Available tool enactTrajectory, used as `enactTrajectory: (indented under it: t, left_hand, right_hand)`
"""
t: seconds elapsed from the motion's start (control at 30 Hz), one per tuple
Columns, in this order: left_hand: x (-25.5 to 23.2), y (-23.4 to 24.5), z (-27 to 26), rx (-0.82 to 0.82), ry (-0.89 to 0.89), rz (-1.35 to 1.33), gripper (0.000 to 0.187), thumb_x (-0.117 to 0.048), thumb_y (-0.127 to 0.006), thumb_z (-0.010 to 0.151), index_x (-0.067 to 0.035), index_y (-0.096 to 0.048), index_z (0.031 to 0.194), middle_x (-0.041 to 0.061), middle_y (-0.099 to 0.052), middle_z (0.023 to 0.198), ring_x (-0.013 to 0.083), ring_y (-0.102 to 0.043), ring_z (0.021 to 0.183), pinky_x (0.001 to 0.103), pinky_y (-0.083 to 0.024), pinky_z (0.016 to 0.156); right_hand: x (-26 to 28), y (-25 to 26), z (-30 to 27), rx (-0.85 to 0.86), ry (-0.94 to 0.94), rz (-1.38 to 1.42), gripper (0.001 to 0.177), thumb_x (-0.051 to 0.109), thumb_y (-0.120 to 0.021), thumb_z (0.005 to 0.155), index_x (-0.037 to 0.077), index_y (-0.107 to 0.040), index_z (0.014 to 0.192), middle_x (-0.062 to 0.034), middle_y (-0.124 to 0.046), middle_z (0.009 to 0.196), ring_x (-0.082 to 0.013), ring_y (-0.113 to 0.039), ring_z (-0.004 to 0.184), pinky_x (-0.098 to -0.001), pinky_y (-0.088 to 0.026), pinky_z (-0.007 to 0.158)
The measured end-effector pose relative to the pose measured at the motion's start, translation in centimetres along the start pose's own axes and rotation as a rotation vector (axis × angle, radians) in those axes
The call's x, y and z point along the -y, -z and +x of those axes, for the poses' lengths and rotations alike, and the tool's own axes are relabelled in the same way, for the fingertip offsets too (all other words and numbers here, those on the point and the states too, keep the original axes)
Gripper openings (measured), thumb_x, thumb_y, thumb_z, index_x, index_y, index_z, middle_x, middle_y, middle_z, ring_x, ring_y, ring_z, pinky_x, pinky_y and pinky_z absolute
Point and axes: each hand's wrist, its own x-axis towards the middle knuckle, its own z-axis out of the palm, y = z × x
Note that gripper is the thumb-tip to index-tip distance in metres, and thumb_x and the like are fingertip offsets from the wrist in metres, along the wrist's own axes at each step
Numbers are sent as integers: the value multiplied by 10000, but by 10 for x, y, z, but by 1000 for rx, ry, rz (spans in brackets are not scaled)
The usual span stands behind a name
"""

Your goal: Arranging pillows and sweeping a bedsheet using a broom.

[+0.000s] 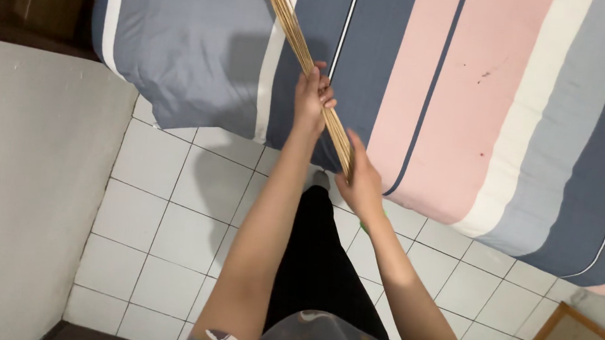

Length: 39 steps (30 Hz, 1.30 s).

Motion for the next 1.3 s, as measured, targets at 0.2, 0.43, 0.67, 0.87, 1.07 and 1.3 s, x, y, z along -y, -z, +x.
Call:
enactTrajectory:
  t: [0.2,0.43,0.67,0.87,1.07,1.3]
  left_hand:
    - [17,16,19,-126,-14,-233,260,-320,-534,1089,-75,-554,1174,-6,-479,746,81,-406,551,244,-379,488]
    - [4,-5,27,-77,188,-72,292,-352,-638,964,-128,-509,1098,-21,-563,777,160,-598,650,398,-593,696]
    - [12,26,96,-377,-222,134,525,-256,-704,968,-125,-470,1420,98,-627,1214,252,-602,1158,437,-466,1042]
    - [-42,-4,95,-459,-687,960,484,-230,-685,1015,-136,-525,1462,122,-526,1492,303,-503,1421,478,-406,1215]
    - [-85,-4,115,-437,-863,1662,616,-323,-721,970,-154,-489,1515,169,-299,1636,390,-221,1548,628,-128,1255]
    - [-137,-9,150,-195,-474,2024,563,-403,-665,979,-103,-554,1443,165,-253,1677,416,-135,1565,714,58,1207]
  right_hand:
    - [25,-2,79,32,180,-199,610,118,-652,995,301,-465,1547,-217,-694,1016,-424,-697,863,-514,-545,765]
    - [31,66,78,176,217,-227,564,227,-650,995,326,-494,1528,-223,-702,897,-427,-683,794,-513,-528,752]
    - [-20,76,70,139,195,-297,514,219,-648,1002,329,-543,1493,-207,-680,858,-400,-673,760,-490,-534,736]
    - [-25,59,78,135,170,-294,524,213,-638,997,337,-534,1496,-173,-666,835,-392,-667,720,-501,-534,719]
    - [-24,54,84,103,144,-270,532,231,-647,990,338,-530,1499,-165,-661,839,-379,-673,717,-494,-543,719]
    - [5,54,99,116,47,-215,528,235,-714,932,335,-597,1437,-149,-664,782,-340,-654,632,-470,-531,674]
